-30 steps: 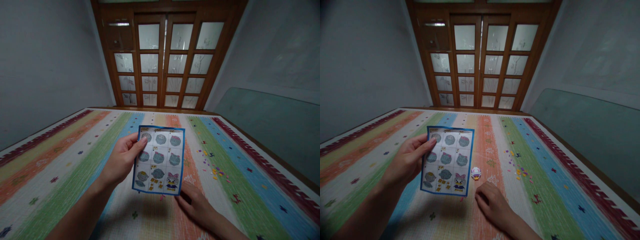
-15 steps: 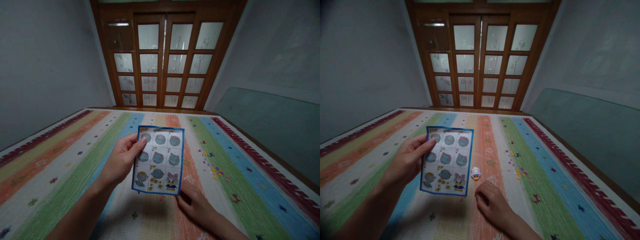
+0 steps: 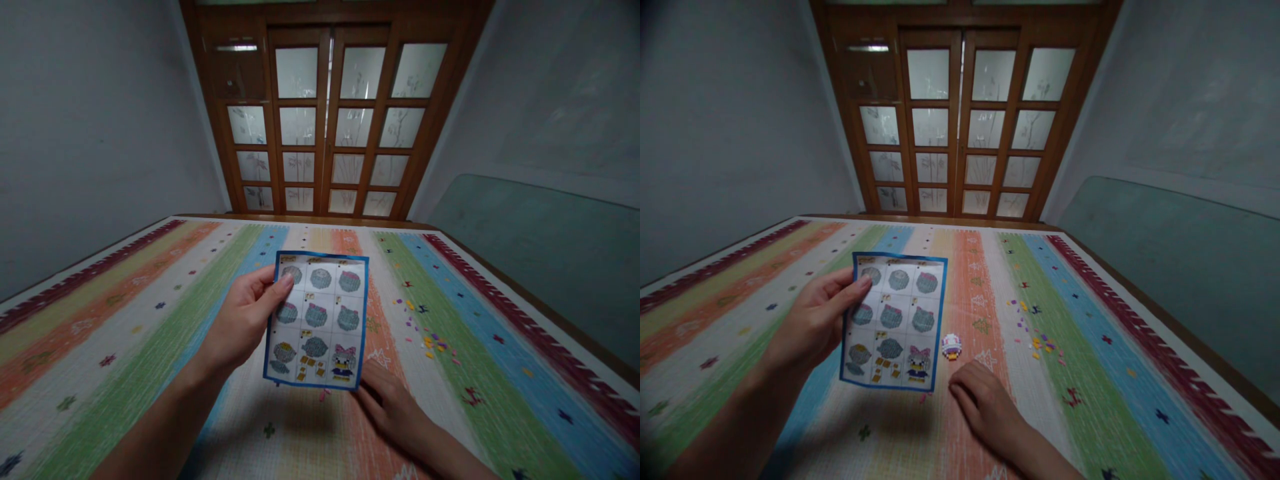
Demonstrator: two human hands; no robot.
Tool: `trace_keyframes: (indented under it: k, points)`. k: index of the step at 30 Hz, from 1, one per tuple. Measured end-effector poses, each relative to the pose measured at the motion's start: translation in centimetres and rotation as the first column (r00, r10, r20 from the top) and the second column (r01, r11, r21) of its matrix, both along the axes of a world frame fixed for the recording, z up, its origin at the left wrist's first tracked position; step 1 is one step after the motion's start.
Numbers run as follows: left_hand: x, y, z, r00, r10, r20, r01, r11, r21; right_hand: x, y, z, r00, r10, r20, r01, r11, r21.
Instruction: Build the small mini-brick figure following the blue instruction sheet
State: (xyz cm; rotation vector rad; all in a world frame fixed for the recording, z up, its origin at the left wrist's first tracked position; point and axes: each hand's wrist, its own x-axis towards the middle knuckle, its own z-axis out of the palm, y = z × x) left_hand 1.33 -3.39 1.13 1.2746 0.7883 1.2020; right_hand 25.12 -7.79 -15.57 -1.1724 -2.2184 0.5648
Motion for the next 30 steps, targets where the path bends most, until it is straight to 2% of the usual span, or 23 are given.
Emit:
trace_keyframes:
  k: [19,30]
  points:
    - [0.14,-0.13,0.35,1.0,0.025,-0.014,-0.025,1.0,-0.012,-0.05,0.01,-0.06,1.0,-0.007,-0.028,0.009,0.999,0.049]
    - [0.11,-0.2,0.15,1.0,0.023,-0.022,-0.023,1.0,-0.011,-0.08,0.02,0.03,0.999,-0.018,-0.03,0.018,1.0,0.018]
